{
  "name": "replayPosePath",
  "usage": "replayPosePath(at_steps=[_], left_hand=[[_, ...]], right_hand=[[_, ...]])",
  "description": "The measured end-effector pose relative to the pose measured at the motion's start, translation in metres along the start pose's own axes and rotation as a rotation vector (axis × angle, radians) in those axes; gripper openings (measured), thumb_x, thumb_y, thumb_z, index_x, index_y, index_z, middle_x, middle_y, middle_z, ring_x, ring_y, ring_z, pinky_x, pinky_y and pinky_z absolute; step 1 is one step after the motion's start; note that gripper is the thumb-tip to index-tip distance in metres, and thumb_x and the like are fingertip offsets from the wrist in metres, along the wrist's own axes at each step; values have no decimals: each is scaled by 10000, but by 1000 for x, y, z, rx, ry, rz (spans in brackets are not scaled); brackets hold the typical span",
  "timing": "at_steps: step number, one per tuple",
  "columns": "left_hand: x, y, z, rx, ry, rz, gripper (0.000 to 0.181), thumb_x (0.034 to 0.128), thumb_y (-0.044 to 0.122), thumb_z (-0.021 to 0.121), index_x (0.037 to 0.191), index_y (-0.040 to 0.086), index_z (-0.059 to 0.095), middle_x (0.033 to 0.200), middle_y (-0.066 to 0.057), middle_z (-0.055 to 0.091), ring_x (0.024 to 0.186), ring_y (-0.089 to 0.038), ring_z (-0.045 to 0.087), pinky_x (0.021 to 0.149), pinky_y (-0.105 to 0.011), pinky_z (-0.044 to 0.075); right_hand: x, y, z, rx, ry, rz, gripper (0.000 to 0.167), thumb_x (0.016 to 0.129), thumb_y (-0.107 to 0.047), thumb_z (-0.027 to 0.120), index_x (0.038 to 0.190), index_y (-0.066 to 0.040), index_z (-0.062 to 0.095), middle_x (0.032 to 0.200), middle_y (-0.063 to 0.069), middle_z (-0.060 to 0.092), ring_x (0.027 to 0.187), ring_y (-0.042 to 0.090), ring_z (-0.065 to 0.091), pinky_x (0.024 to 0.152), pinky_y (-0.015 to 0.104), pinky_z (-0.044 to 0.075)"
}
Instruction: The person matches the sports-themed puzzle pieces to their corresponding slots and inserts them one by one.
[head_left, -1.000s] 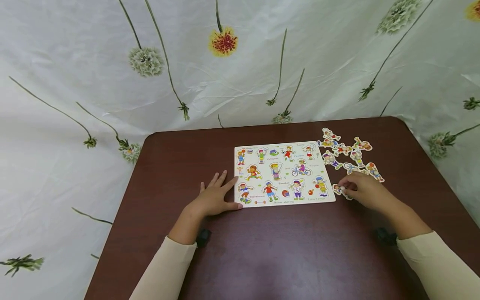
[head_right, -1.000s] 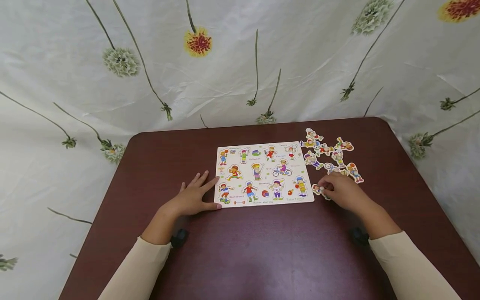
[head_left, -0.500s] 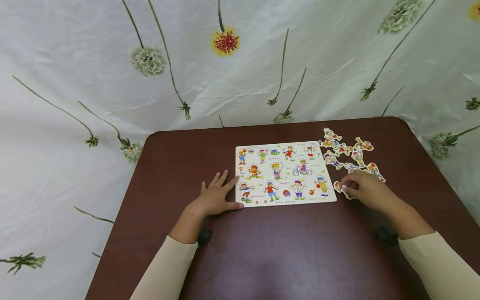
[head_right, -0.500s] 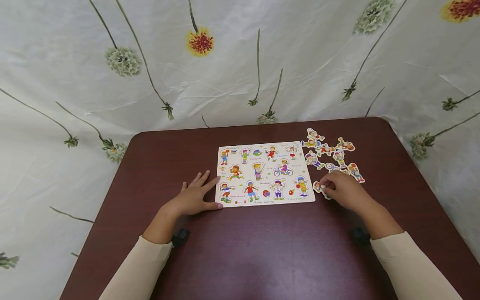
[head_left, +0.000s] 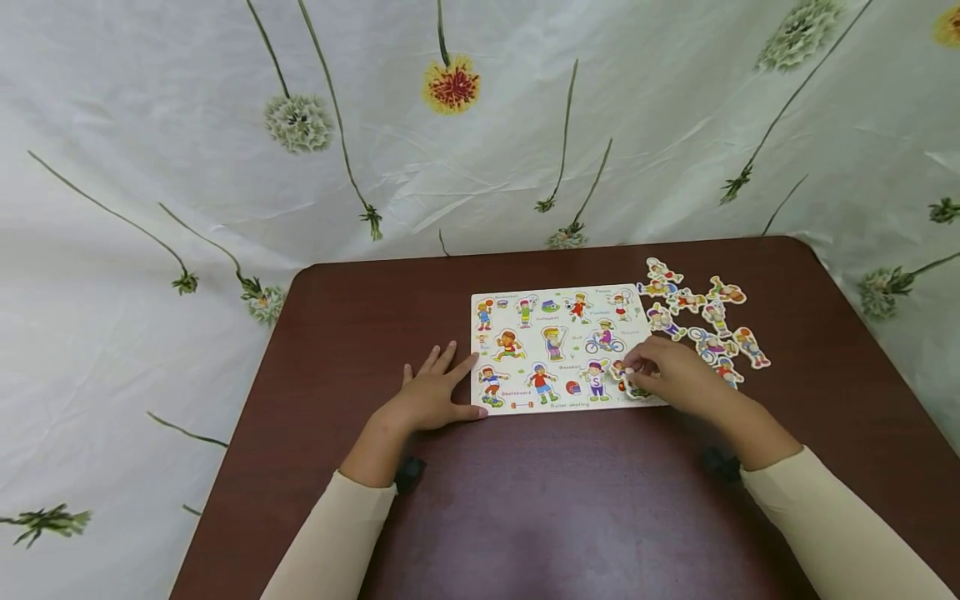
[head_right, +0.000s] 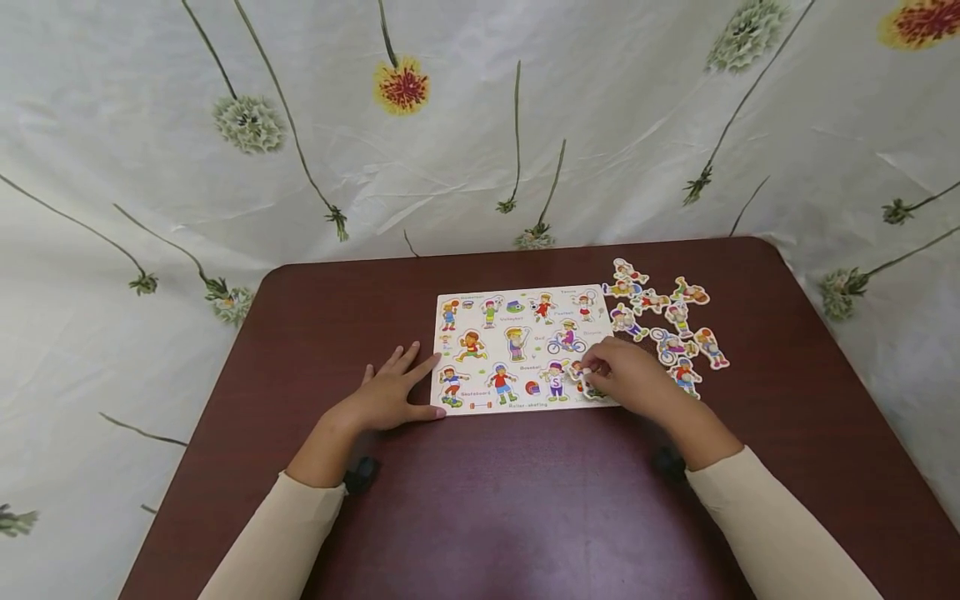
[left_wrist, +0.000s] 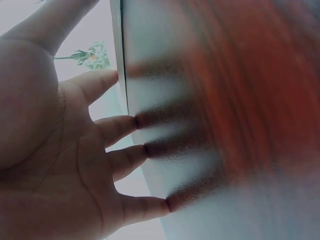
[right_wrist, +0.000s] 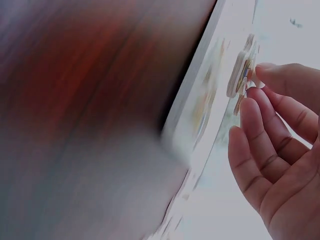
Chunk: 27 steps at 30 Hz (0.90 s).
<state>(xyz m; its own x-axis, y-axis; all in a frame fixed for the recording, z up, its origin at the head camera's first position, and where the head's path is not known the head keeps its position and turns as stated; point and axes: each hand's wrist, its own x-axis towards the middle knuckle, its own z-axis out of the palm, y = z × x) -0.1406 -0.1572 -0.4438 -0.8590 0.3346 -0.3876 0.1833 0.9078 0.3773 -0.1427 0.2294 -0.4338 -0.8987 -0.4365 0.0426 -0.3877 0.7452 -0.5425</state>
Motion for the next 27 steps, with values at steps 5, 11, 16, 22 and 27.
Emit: replayPosePath(at_steps=[5,11,16,22,27], left_hand=[[0,1,-1,2,-2,0,937,881,610,692,1627,329,200,1722,-117,21,1593,-371,-1,1175,-760,21],[-1,0,-1,-1,-1,2,935,882,604,694,1627,328,201,1722,-119,19,1593,-372,3,1176,-759,25],[0,-1,0,0,7,4,936,879,611,694,1626,326,208,1721,-126,23,1591,-377,9,1173,-763,33],[-1,-2,0,6,6,10,926,883,612,688,1626,323,215,1719,-129,25,1590,-384,17,1166,-771,47],[-2,0,-1,2,9,14,925,881,612,690,1624,320,223,1718,-136,35,1589,-388,22,1162,-775,47]], right_hand=[[23,-26,20,-18,-28,-80,75,892,-76,727,965,-93,726,864,-13,649,803,112,606,717,281,497],[50,-59,42,-14,-90,-123,77,908,-120,735,979,-101,713,889,-7,650,809,104,599,737,284,502],[68,-84,62,-62,-111,-117,105,915,-178,739,1005,-128,718,891,-30,634,783,77,564,729,275,491],[85,-109,79,-98,-140,-92,105,925,-191,725,1008,-128,714,876,-36,615,750,86,529,707,280,469],[95,-120,87,-91,-160,-81,107,932,-191,721,1010,-118,712,845,-31,595,738,97,515,671,276,448]])
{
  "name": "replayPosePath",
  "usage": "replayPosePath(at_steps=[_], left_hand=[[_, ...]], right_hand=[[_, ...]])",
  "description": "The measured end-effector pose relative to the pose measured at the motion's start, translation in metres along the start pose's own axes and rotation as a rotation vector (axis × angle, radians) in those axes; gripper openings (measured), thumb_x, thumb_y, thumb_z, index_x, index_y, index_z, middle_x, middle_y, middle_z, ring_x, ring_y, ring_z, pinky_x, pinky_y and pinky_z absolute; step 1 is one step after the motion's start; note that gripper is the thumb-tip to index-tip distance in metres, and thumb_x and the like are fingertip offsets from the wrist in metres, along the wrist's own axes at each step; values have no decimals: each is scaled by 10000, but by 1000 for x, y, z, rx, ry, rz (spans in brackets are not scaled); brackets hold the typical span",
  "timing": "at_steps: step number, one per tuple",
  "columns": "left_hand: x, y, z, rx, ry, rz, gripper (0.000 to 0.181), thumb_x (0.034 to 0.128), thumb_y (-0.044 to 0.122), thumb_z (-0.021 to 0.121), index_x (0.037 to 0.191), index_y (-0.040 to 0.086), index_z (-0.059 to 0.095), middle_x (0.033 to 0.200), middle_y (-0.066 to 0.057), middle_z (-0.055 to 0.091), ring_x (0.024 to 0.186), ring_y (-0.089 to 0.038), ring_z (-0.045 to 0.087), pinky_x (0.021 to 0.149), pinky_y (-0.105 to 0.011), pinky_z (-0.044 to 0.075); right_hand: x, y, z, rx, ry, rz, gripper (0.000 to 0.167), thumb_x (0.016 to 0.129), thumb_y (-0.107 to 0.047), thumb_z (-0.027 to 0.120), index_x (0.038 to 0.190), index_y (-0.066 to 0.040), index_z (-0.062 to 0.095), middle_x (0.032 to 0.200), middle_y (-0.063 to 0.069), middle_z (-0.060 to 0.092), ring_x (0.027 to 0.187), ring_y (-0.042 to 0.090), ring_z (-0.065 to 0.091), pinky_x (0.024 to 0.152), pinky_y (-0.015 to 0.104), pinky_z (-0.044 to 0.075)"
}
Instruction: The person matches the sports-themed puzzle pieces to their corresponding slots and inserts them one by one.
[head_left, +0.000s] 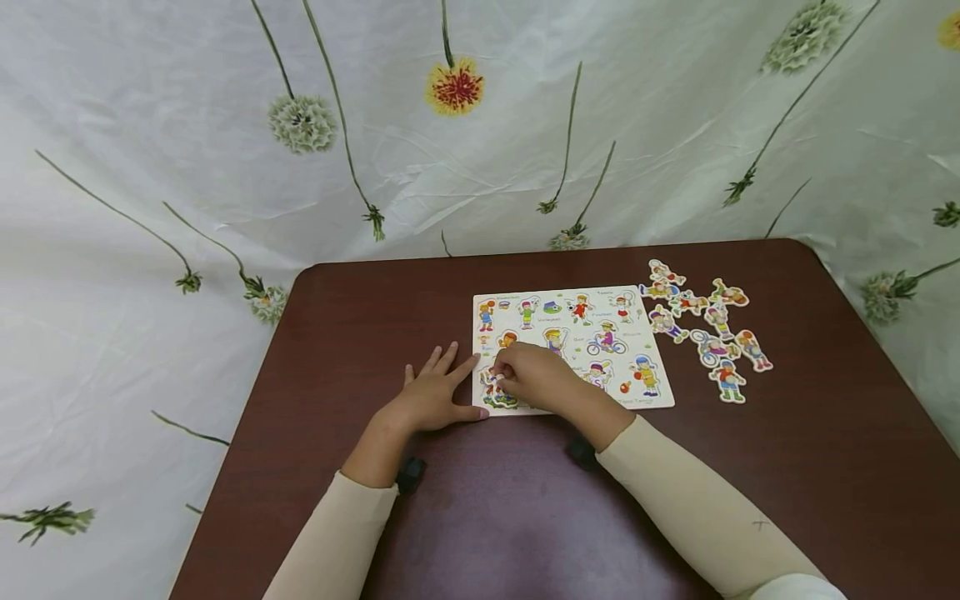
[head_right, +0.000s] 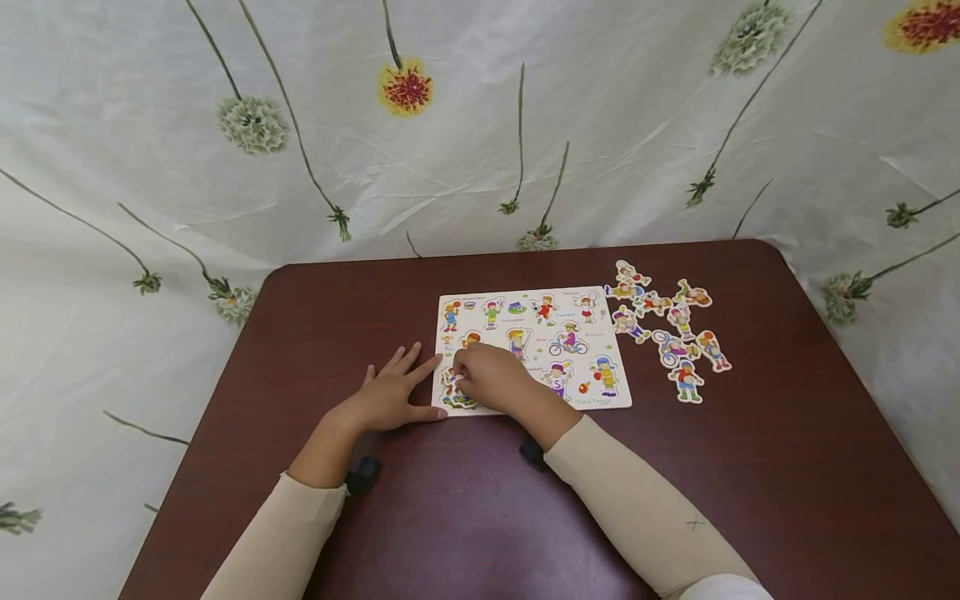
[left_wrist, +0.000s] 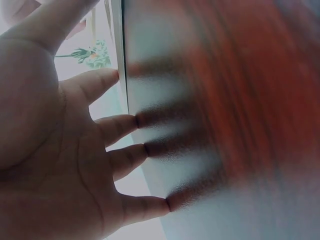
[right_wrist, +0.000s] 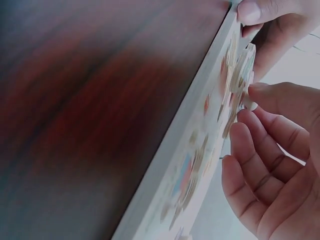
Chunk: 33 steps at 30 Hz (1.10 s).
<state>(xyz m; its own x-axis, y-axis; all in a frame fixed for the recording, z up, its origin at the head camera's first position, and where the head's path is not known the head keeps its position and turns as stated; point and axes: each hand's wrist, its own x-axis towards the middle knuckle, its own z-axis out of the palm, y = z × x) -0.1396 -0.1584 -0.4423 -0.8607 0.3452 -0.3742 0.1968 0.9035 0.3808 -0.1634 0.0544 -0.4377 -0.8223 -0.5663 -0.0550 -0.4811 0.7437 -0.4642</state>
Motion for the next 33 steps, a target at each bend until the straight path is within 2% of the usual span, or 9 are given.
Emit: replayPosePath(at_steps=[10,23,28,33], left_hand=[[0,0,1,6,2,0,917,883,605,692,1623,321,231,1719,-134,34,1590,-384,25,1157,-782,50],[0,-1,0,3,6,2,926,875,608,700,1622,309,242,1717,-148,51,1589,-390,27,1155,-783,56],[1,-2,2,8,4,-1,929,875,612,698,1623,312,235,1716,-151,55,1587,-396,34,1152,-787,60],[2,-1,0,3,1,-5,931,870,619,698,1621,325,234,1718,-141,49,1589,-386,27,1159,-779,52]], right_hand=[[11,-6,9,-15,-26,22,136,920,-198,741,1024,-115,715,837,-31,599,730,94,518,673,274,456],[15,-8,13,4,-35,65,101,896,-168,733,970,-110,695,798,-29,602,735,105,529,661,283,454],[14,-8,10,81,-29,69,133,900,-167,750,1008,-99,711,840,-6,639,759,118,561,691,290,475],[9,-1,4,199,42,88,177,911,-180,751,1060,-91,716,942,18,694,838,129,626,770,310,518]])
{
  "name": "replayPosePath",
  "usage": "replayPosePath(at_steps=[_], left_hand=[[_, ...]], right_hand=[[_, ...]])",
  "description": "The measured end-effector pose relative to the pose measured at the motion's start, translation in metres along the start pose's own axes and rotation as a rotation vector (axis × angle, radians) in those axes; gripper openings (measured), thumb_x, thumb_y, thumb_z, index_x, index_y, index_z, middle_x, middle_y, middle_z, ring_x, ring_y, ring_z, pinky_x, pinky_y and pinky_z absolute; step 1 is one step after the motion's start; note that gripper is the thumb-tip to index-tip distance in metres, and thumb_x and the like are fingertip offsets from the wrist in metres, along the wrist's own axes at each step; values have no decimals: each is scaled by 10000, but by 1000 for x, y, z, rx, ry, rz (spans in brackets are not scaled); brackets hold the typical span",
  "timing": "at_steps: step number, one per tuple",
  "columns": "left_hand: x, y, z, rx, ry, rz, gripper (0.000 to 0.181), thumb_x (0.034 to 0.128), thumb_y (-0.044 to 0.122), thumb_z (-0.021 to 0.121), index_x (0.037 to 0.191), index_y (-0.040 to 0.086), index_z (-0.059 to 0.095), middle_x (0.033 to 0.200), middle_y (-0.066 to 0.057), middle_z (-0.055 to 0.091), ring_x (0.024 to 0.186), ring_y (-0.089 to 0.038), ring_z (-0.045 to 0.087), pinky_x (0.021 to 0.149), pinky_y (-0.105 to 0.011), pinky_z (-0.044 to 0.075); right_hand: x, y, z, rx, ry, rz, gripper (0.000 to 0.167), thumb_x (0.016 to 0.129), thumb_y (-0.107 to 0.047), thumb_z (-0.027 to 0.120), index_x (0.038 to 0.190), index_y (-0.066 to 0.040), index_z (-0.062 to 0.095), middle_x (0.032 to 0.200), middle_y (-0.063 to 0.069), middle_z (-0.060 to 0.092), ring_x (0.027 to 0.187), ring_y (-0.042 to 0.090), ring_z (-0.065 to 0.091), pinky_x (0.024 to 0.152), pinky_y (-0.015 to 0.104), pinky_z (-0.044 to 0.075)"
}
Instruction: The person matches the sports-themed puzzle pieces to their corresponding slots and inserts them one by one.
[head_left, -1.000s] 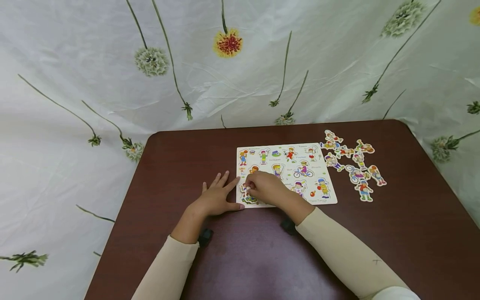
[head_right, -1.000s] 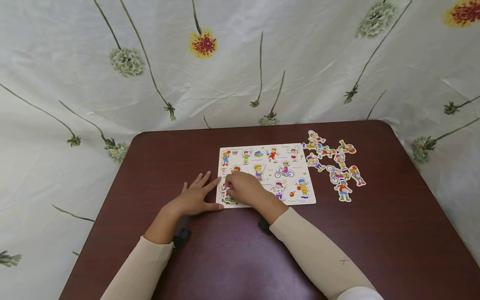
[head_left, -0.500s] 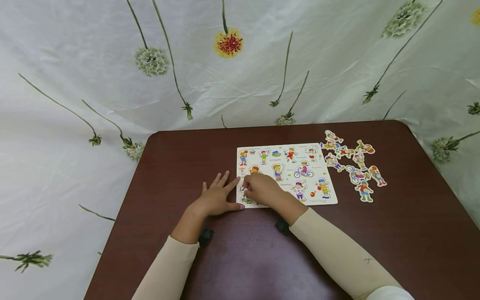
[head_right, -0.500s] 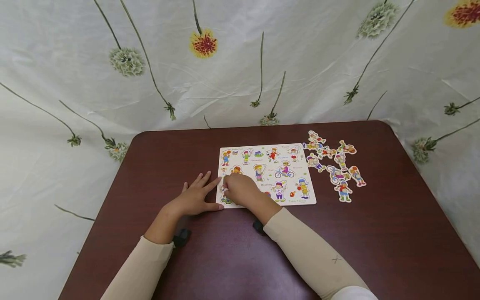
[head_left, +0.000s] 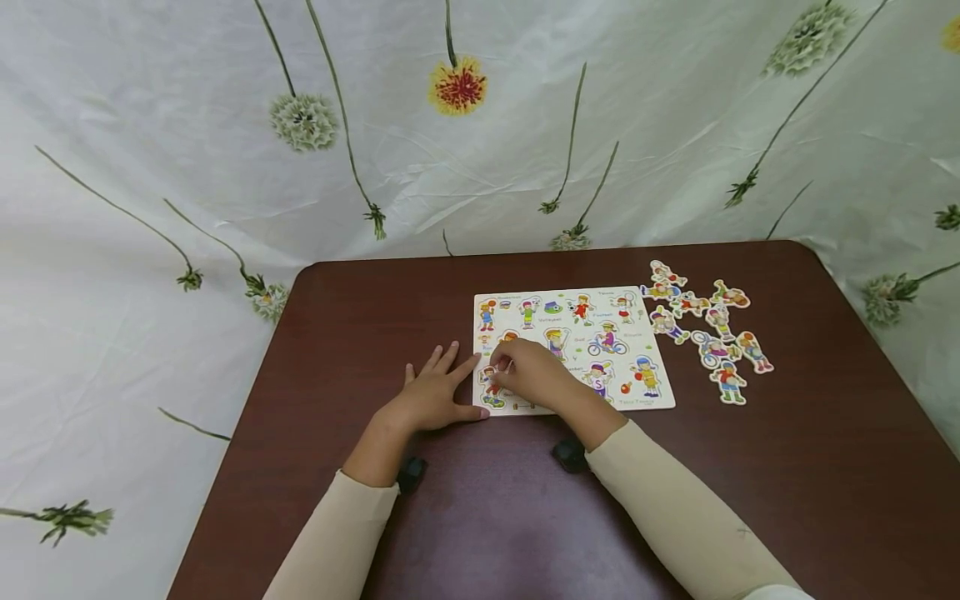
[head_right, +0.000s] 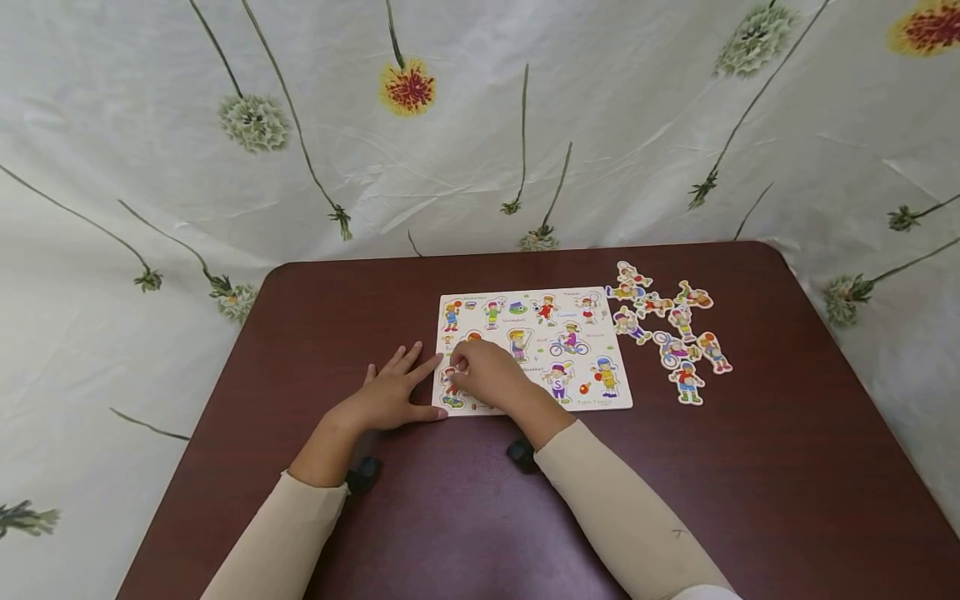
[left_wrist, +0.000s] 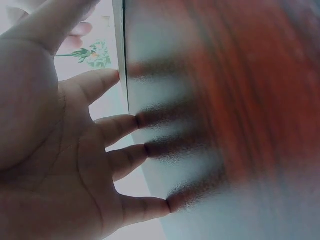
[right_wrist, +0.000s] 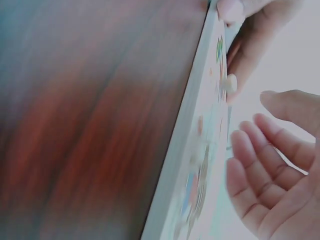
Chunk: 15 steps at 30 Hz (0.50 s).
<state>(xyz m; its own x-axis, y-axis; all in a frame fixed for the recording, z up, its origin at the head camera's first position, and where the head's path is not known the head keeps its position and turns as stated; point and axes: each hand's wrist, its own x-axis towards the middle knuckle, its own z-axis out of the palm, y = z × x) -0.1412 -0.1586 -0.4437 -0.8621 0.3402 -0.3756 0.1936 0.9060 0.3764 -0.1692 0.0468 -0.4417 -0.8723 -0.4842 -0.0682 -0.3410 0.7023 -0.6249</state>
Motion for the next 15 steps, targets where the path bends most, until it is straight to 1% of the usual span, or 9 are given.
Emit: replayPosePath(at_steps=[4,6,10,13,15], left_hand=[[1,0,1,1,-4,-9,935,869,621,699,1622,332,227,1720,-127,36,1592,-373,14,1167,-770,45],[1,-1,2,1,-4,-13,935,868,622,699,1622,334,226,1721,-123,37,1593,-370,15,1170,-767,43],[1,-2,3,-3,-3,-15,940,866,626,698,1622,338,221,1722,-114,35,1593,-367,13,1172,-764,36],[0,-1,2,-10,-7,-11,942,870,621,698,1624,335,212,1723,-112,26,1593,-370,8,1171,-765,26],[-1,-1,1,-15,-10,-9,943,872,616,698,1626,331,208,1722,-114,22,1593,-373,4,1170,-766,19]], right_hand=[[-6,9,-8,106,78,8,217,940,-182,715,1126,-71,712,1043,49,707,914,166,656,828,341,542],[-10,16,-13,174,126,26,229,953,-187,704,1147,-67,711,1073,65,707,951,187,662,859,364,547],[-22,34,-27,304,209,87,254,966,-215,698,1181,-80,704,1094,79,717,999,227,671,905,404,544],[-36,51,-41,357,259,134,263,977,-221,688,1202,-84,692,1115,94,720,1024,237,670,911,379,539],[-47,64,-50,380,290,154,275,982,-215,681,1209,-60,686,1122,122,718,1020,243,672,893,331,540]])
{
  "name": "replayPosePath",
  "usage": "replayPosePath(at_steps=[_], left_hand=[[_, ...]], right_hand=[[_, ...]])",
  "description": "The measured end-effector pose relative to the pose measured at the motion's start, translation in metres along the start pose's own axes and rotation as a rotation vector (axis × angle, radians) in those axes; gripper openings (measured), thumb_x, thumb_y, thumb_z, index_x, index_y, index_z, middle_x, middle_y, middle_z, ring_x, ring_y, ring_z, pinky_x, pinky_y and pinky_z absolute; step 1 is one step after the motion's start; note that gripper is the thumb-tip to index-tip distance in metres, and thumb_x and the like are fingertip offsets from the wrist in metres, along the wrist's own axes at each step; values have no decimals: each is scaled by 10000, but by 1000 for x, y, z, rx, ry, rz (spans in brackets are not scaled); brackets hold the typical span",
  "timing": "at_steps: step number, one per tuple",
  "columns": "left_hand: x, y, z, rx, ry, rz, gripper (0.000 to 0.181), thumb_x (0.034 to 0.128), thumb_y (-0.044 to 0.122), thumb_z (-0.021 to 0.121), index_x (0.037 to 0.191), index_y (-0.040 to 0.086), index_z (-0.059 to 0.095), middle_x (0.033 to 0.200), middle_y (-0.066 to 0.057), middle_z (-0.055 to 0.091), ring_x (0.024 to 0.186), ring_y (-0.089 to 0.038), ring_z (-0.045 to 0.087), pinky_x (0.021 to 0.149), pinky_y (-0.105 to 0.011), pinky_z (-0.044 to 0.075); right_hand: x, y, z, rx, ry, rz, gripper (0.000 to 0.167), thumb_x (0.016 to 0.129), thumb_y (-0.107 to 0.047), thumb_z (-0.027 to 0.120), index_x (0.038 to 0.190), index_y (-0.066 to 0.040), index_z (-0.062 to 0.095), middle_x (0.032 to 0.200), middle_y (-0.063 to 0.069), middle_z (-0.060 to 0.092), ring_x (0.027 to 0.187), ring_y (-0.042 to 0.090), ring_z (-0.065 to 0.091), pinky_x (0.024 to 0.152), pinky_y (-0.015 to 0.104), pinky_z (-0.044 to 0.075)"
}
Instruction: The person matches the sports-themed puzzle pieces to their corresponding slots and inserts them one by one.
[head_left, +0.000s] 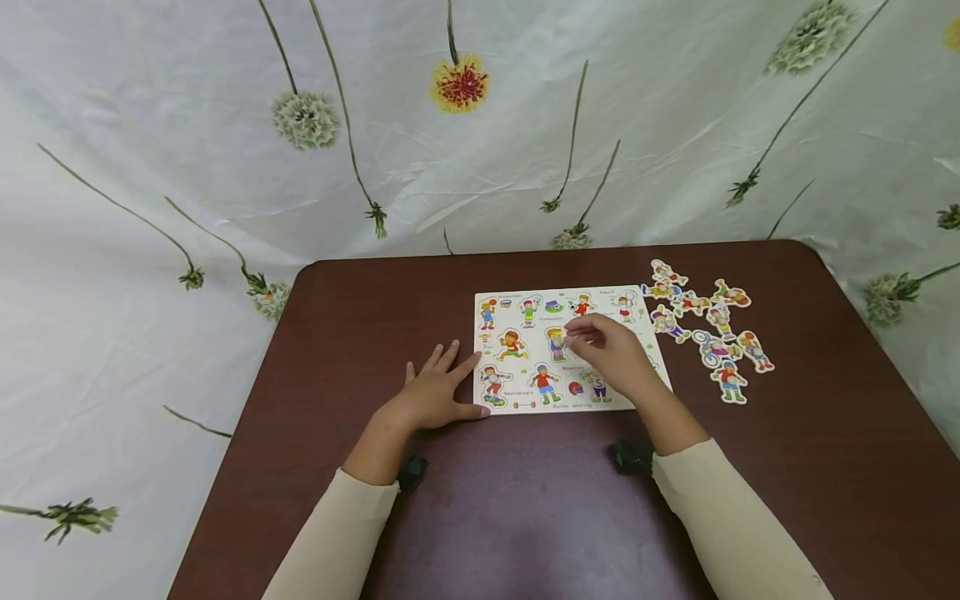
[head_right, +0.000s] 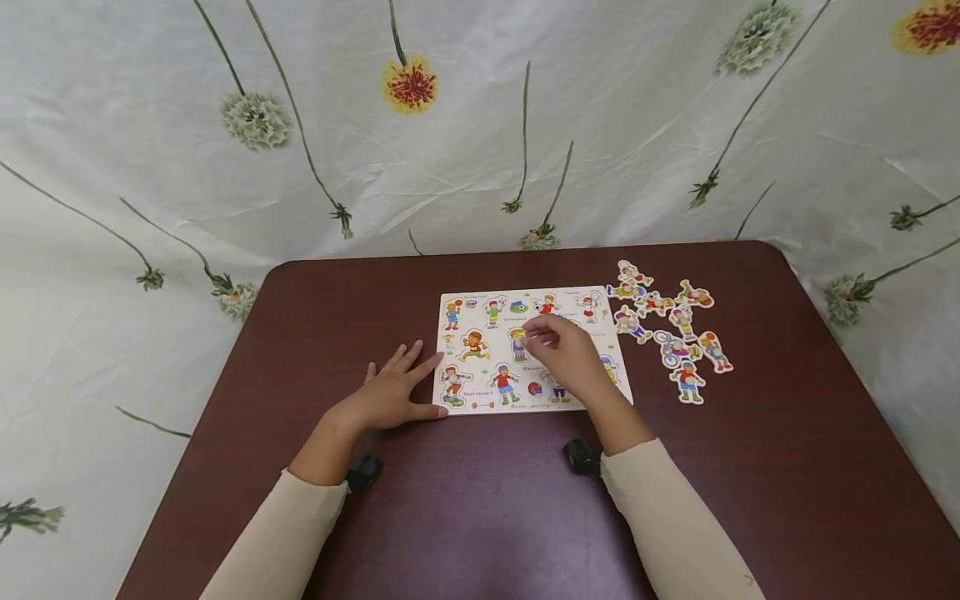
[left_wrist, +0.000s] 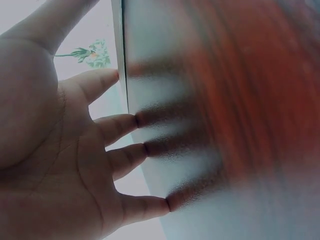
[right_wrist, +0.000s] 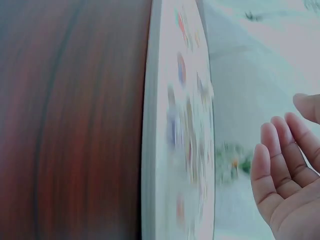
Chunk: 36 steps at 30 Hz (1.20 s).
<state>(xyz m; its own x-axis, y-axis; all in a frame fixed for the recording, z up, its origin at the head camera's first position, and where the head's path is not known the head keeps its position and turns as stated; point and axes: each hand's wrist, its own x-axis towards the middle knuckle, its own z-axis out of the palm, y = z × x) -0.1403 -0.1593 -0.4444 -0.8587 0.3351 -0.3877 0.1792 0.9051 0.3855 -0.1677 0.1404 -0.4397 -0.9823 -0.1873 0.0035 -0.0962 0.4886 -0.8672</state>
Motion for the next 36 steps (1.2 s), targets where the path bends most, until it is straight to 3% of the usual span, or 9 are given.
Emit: replayPosePath(at_steps=[3,10,17,21,24,27,31,36], left_hand=[[-1,1,-2,-3,0,-1,941,874,609,701,1626,326,210,1722,-118,20,1593,-373,2,1171,-764,17],[-1,-2,-3,-3,3,-18,936,877,599,703,1626,326,211,1722,-119,18,1592,-374,-2,1170,-767,18],[-2,-2,-3,-1,-5,-21,942,879,596,702,1628,317,204,1722,-121,15,1592,-375,-5,1173,-763,21],[-2,-3,-2,-3,-3,-23,946,879,586,709,1629,313,202,1722,-125,16,1593,-374,-7,1173,-763,26],[-2,-4,-2,-10,-3,-17,944,878,583,711,1628,309,208,1722,-127,17,1592,-375,-7,1170,-766,23],[-1,-3,-2,-10,-4,-12,942,877,591,708,1627,315,210,1722,-121,17,1592,-374,-5,1170,-766,20],[0,-1,-1,-3,-4,-8,936,878,600,701,1626,326,211,1723,-115,17,1593,-369,-5,1172,-764,21],[1,1,-1,-3,-4,-2,934,880,596,701,1626,323,211,1722,-117,21,1593,-373,3,1169,-767,25]], right_hand=[[-8,15,-26,-5,53,27,302,995,-224,664,1225,-28,674,1131,154,706,993,216,662,837,233,524],[-29,44,-81,-75,159,71,364,1009,-267,639,1262,-6,658,1156,186,694,875,-81,588,767,84,469],[-53,67,-124,-210,194,144,397,1009,-341,628,1261,-35,660,1122,119,690,797,-169,543,661,151,487],[-64,75,-139,-264,181,167,386,1015,-333,619,1251,-31,662,1135,171,701,776,-188,521,640,188,487],[-69,81,-145,-315,147,163,361,1013,-306,627,1224,-16,670,1119,217,713,783,-137,550,629,211,485],[-73,86,-149,-393,88,148,316,996,-249,656,1183,5,682,1070,227,719,825,51,653,633,244,485],[-77,90,-153,-491,2,133,229,958,-154,678,1103,22,693,995,204,704,880,291,682,657,306,483],[-80,94,-155,-519,-57,129,152,934,-95,681,1031,20,700,940,178,699,841,286,674,662,336,486]])
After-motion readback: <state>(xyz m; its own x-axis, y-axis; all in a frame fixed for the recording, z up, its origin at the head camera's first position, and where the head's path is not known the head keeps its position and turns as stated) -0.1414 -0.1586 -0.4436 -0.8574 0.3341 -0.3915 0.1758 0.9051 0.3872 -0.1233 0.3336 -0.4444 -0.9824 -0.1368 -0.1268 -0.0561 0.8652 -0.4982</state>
